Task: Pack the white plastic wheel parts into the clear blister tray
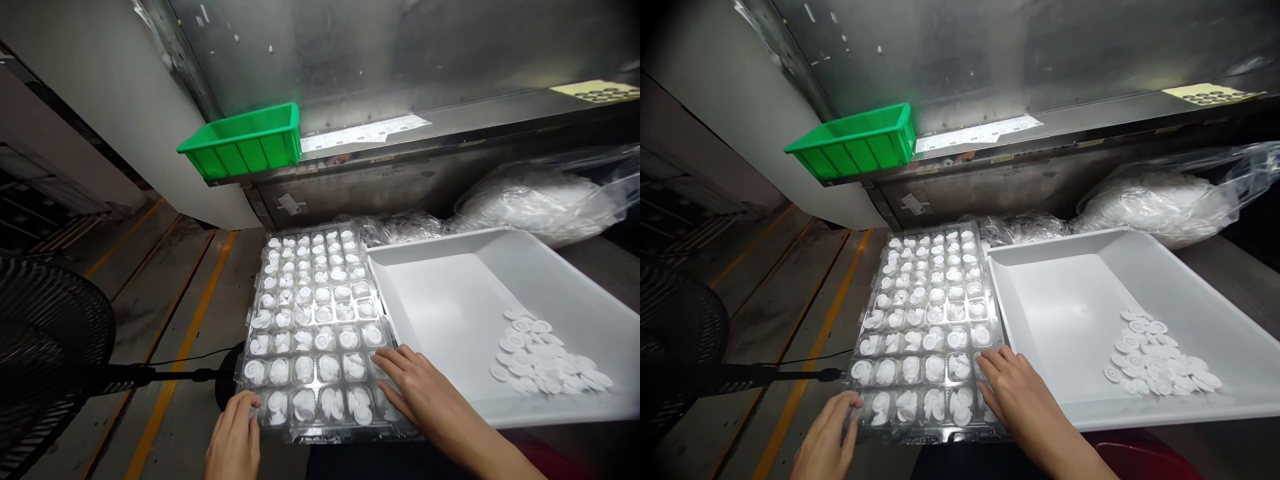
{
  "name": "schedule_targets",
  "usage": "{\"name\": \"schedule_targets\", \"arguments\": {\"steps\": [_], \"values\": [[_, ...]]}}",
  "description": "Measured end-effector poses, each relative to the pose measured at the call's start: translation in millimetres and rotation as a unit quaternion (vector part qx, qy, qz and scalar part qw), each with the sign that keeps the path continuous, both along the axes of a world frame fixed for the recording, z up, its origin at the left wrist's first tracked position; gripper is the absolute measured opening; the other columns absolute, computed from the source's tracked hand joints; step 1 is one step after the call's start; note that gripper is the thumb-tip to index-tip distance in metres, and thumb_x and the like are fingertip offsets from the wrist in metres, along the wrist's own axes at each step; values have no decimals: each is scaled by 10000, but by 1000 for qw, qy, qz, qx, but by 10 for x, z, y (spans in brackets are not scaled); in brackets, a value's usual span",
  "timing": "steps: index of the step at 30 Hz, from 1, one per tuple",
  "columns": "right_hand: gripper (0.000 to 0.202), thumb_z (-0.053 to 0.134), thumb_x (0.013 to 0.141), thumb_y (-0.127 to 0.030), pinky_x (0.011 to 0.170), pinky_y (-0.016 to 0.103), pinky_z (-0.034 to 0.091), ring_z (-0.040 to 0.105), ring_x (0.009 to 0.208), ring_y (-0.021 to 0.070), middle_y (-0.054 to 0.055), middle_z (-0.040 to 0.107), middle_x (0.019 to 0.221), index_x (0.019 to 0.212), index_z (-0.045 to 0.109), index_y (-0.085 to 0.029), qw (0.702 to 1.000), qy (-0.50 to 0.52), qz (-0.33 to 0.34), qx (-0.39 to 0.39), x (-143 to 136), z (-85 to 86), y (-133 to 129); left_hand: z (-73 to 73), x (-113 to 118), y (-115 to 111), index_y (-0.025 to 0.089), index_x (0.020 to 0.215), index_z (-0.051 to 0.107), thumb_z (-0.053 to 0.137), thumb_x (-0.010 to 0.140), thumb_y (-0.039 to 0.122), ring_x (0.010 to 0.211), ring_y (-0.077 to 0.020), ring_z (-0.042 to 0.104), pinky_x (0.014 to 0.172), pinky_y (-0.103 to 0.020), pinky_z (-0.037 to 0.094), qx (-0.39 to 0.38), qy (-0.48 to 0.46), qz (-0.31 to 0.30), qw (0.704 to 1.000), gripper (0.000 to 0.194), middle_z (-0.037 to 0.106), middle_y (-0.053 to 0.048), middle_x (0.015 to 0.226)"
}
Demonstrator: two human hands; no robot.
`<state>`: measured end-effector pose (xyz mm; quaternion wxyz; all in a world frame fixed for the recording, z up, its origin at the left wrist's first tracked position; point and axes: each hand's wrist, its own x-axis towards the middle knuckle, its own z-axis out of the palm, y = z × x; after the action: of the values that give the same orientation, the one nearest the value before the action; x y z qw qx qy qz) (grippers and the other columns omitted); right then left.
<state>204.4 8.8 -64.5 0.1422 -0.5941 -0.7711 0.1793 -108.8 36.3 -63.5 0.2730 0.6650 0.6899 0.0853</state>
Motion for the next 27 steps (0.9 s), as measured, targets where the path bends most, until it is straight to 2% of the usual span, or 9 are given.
{"name": "schedule_targets", "arguments": {"steps": [5, 9, 11, 16, 19, 23, 27], "values": [[140, 502, 930, -258, 697, 342, 491, 572, 847, 222, 91, 624, 992, 1007, 596, -191, 999, -17, 12, 36, -21, -81, 36, 16, -9, -40, 261, 1040, 564, 315, 855, 390, 1045, -336, 555, 747, -424, 446, 7, 27, -12, 1000, 336, 626, -127, 1151], [157, 519, 934, -301, 696, 324, 481, 574, 784, 175, 53, 607, 956, 983, 586, -168, 998, -35, 12, 41, -47, -75, 43, 120, 3, -33, 265, 1069, 595, 386, 848, 421, 1022, -337, 597, 664, -392, 492, -22, 43, -14, 999, 343, 657, -106, 1142], [151, 524, 934, -300, 693, 318, 478, 569, 767, 162, 38, 601, 940, 964, 585, -166, 998, -45, 10, 36, -57, -64, 39, 179, 32, -35, 264, 1086, 593, 375, 858, 434, 1048, -342, 591, 673, -397, 500, -29, 47, -10, 998, 358, 651, -105, 1162], [24, 558, 888, -162, 648, 290, 461, 546, 745, 154, 7, 582, 855, 871, 575, -164, 997, -73, 14, -12, -72, 4, 45, 301, 155, -40, 284, 1102, 588, 364, 865, 502, 1064, -320, 598, 695, -391, 519, -42, 30, 0, 999, 392, 639, -83, 1193], [145, 557, 812, -17, 623, 275, 445, 534, 756, 159, -6, 568, 800, 815, 561, -161, 994, -93, 28, -51, -60, 86, 98, 341, 274, -61, 300, 1078, 599, 379, 866, 513, 1030, -290, 621, 675, -356, 524, -44, 3, -7, 999, 373, 652, -65, 1174], [138, 574, 815, -13, 659, 286, 476, 553, 778, 151, -11, 574, 840, 820, 567, -150, 989, -102, 63, -90, -14, 184, 198, 324, 486, -153, 310, 1072, 585, 350, 886, 518, 1056, -271, 601, 726, -350, 504, -4, -43, -10, 999, 365, 640, -53, 1172], [93, 592, 846, -50, 701, 305, 511, 583, 849, 162, 5, 592, 916, 865, 585, -141, 985, -103, 82, -109, 22, 209, 227, 240, 685, -265, 306, 1023, 612, 419, 876, 496, 1042, -256, 609, 734, -314, 497, 30, -94, -36, 995, 307, 676, -50, 1099]]}}
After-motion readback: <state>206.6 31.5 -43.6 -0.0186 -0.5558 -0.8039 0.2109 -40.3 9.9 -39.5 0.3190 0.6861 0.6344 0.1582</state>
